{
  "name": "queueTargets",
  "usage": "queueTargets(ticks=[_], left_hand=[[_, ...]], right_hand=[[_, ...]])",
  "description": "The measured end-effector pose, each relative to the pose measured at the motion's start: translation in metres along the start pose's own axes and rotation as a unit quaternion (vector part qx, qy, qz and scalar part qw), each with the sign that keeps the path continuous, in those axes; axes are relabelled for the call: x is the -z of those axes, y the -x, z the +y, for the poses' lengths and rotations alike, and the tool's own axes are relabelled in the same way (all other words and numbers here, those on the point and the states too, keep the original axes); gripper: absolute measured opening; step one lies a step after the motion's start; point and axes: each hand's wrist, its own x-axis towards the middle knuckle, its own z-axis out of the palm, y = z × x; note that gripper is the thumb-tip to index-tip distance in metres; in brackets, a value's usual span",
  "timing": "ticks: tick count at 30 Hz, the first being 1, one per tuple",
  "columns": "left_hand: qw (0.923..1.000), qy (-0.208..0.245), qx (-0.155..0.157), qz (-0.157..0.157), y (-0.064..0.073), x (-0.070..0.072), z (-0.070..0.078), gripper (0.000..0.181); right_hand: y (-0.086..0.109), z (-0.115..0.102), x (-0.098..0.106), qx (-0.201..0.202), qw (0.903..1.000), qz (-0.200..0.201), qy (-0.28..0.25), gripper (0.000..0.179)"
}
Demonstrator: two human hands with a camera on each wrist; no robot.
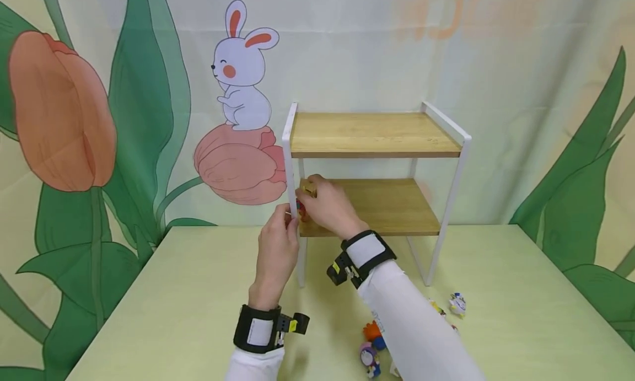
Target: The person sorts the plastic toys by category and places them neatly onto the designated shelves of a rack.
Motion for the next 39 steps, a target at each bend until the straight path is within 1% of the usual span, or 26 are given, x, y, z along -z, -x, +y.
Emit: queueTargets(ticks=[3,7,11,15,16,21,25,28,30,32,35,37,39], left_hand=[[1.0000,-0.002,0.001,-0.004,0.000,-0.002,0.000,0.021],[1.0000,-0.001,0.007,-0.002,-0.001,-0.001,0.002,0.022],[0.9999,0.000,0.011,-0.005,-0.002,-0.001,0.003,0.023],[0.9999,-0.007,0.013,-0.006,-0.001,-0.002,0.004,0.024],[0.9999,-0.009,0.013,-0.005,-0.001,-0.003,0.003,0.024],[0.9999,-0.011,0.009,0.001,-0.003,-0.003,0.004,0.022],[0.9999,-0.009,0.011,-0.005,-0.003,-0.005,0.004,0.022],[0.9998,-0.007,0.015,-0.010,-0.003,-0.006,0.005,0.022],[0.9997,-0.008,0.021,-0.010,-0.003,-0.005,0.004,0.022],[0.9996,-0.010,0.024,-0.008,-0.002,-0.004,0.005,0.022],[0.9995,-0.014,0.026,-0.005,-0.002,-0.002,0.004,0.021],[0.9996,-0.012,0.026,-0.008,-0.001,-0.002,0.005,0.021],[0.9995,-0.010,0.027,-0.011,0.000,-0.001,0.005,0.021]], right_hand=[[0.008,0.003,0.010,-0.007,1.0000,0.003,0.002,0.050],[0.023,0.009,0.024,-0.010,0.9997,-0.016,0.014,0.053],[0.045,0.018,0.041,-0.008,0.9992,-0.031,0.023,0.053],[0.070,0.029,0.055,-0.001,0.9991,-0.031,0.029,0.052],[0.076,0.031,0.058,0.006,0.9991,-0.029,0.029,0.052],[0.102,0.047,0.069,0.033,0.9983,-0.023,0.041,0.050],[0.122,0.062,0.075,0.038,0.9974,-0.020,0.058,0.048],[0.133,0.072,0.079,0.046,0.9961,-0.015,0.073,0.044],[0.138,0.078,0.081,0.053,0.9951,-0.019,0.082,0.041],[0.142,0.084,0.082,0.058,0.9940,-0.029,0.088,0.039],[0.144,0.090,0.084,0.065,0.9920,-0.056,0.093,0.038],[0.145,0.094,0.084,0.073,0.9888,-0.082,0.101,0.038],[0.146,0.098,0.082,0.079,0.9834,-0.122,0.109,0.039]])
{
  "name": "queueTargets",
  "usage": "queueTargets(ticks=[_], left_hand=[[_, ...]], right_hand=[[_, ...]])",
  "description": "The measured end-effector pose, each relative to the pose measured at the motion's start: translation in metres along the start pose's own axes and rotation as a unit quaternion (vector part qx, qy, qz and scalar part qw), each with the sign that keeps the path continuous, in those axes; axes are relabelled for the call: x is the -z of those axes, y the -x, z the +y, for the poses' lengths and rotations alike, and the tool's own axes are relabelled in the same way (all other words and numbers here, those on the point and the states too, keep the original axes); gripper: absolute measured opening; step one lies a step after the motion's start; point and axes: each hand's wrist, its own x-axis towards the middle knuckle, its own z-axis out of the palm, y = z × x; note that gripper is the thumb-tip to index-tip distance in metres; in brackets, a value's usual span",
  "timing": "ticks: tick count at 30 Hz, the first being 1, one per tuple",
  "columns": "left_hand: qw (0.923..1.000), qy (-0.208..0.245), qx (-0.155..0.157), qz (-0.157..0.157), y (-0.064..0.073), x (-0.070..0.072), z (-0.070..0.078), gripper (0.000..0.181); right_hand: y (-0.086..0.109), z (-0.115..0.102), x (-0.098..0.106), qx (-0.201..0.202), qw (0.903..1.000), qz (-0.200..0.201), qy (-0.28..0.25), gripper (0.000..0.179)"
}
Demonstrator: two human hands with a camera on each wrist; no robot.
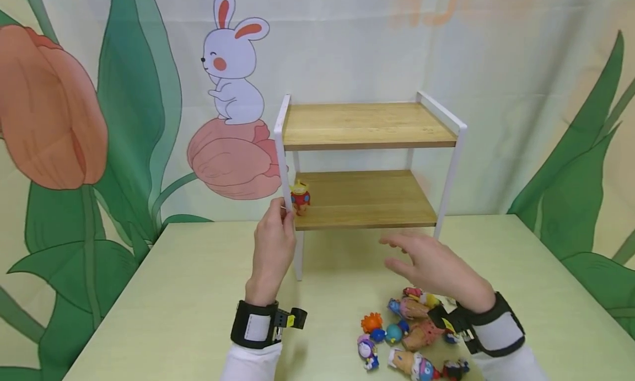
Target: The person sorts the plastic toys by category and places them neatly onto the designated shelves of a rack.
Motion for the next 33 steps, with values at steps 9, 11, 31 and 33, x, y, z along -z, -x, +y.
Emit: queueTargets(ticks=[9,11,31,33], left_hand=[[1.0000,0.003,0.000,0.002,0.000,0.004,0.002,0.024],[1.0000,0.006,-0.001,0.000,0.000,0.003,0.002,0.024],[1.0000,0.003,-0.001,0.002,0.001,-0.001,0.000,0.023],[1.0000,0.004,-0.004,0.003,0.000,-0.002,0.001,0.023]], right_hand=[[-0.004,0.010,-0.027,-0.025,0.9903,-0.136,0.011,0.035],[-0.006,0.013,-0.033,-0.030,0.9894,-0.140,0.022,0.031],[-0.007,0.022,-0.065,-0.086,0.9770,-0.194,0.026,0.027],[-0.006,0.021,-0.067,-0.103,0.9754,-0.194,0.024,0.028]])
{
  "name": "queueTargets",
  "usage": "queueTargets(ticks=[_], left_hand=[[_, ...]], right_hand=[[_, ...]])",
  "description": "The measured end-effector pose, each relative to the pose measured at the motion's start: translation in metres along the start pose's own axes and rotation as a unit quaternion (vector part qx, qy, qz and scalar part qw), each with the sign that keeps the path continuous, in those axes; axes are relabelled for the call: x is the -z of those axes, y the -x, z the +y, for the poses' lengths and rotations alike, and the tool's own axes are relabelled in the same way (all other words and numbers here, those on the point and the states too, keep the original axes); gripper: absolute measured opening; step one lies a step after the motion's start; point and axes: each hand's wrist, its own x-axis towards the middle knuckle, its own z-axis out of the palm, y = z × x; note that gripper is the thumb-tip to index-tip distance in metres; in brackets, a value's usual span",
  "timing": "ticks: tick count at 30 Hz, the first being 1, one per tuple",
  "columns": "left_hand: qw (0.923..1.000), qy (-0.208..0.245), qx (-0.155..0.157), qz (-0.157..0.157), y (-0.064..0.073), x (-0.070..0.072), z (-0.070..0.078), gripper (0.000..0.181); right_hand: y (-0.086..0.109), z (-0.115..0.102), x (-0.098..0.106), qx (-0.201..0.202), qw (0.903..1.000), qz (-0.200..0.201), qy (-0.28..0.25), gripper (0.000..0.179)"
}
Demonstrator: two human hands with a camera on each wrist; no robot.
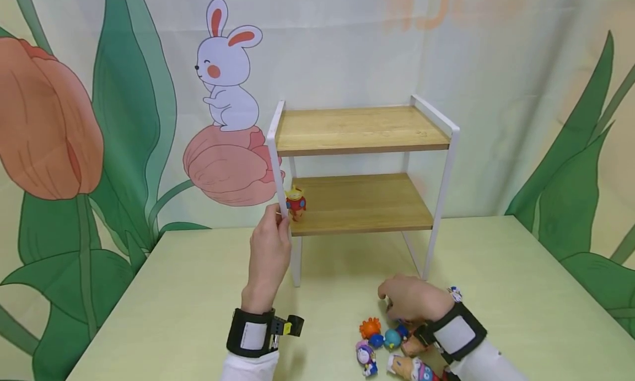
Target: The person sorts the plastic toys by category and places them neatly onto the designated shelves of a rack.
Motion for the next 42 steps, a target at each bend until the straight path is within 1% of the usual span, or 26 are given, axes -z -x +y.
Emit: queueTargets(ticks=[3,6,11,22,26,32,36,42], left_hand=[[1.0000,0.000,-0.002,0.001,0.000,-0.001,0.001,0.023],[1.0000,0.000,-0.003,0.001,0.000,-0.001,0.002,0.023],[1.0000,-0.001,-0.006,0.001,0.000,-0.002,0.002,0.023],[1.0000,-0.001,-0.002,0.000,0.002,-0.002,0.001,0.024],[1.0000,-0.003,-0.001,0.000,0.003,-0.002,0.001,0.024],[1.0000,-0.004,-0.003,0.002,0.003,-0.001,0.001,0.024],[0.9999,-0.007,-0.005,0.006,0.002,-0.001,0.001,0.023],[0.9999,-0.009,-0.004,0.008,0.002,0.000,0.002,0.023]], right_hand=[[0.000,-0.001,-0.002,-0.018,0.9998,-0.001,-0.003,0.027],[0.000,-0.001,-0.003,-0.021,0.9997,0.002,0.013,0.021],[0.000,-0.001,-0.003,-0.009,0.9995,0.008,0.031,0.015],[0.003,-0.001,0.002,0.012,0.9997,0.010,0.021,0.017],[0.003,-0.002,0.004,0.017,0.9998,0.010,0.009,0.016],[0.003,-0.002,0.008,0.027,0.9994,0.020,0.005,0.014],[0.003,-0.003,0.010,0.041,0.9987,0.029,0.000,0.009],[0.003,-0.003,0.015,0.074,0.9958,0.051,-0.017,0.006]])
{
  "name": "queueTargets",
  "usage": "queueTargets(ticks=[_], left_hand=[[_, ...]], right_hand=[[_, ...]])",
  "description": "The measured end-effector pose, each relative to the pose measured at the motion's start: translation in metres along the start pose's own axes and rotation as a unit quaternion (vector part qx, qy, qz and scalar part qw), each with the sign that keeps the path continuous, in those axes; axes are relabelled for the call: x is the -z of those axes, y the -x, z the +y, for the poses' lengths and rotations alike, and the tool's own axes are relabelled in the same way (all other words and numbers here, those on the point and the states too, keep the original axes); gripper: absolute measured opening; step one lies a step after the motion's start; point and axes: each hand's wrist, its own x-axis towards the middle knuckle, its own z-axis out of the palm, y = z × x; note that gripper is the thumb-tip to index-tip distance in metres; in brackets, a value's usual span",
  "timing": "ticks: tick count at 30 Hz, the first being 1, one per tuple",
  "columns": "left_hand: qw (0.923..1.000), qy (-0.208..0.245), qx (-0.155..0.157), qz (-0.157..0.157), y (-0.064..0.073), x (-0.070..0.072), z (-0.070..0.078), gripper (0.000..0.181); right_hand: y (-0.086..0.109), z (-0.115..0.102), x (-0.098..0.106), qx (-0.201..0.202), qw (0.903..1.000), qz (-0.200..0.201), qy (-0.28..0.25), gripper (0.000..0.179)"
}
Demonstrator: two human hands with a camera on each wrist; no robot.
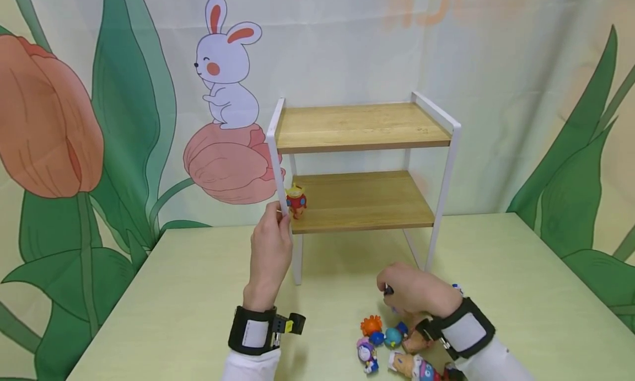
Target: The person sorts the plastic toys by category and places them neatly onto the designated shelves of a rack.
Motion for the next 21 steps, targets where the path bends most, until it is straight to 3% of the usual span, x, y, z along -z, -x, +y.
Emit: queueTargets(ticks=[9,17,21], left_hand=[[1.0000,-0.001,0.003,-0.004,-0.002,0.001,0.002,0.023],[1.0000,-0.009,0.000,-0.004,0.000,-0.001,0.000,0.027],[1.0000,-0.008,0.004,-0.004,0.001,-0.001,0.000,0.026]], right_hand=[[0.003,-0.005,0.009,0.051,0.9975,0.046,0.016,0.018],[0.007,-0.014,0.015,0.058,0.9943,0.090,0.009,0.003],[0.011,-0.018,0.018,0.063,0.9917,0.112,-0.010,0.009]])
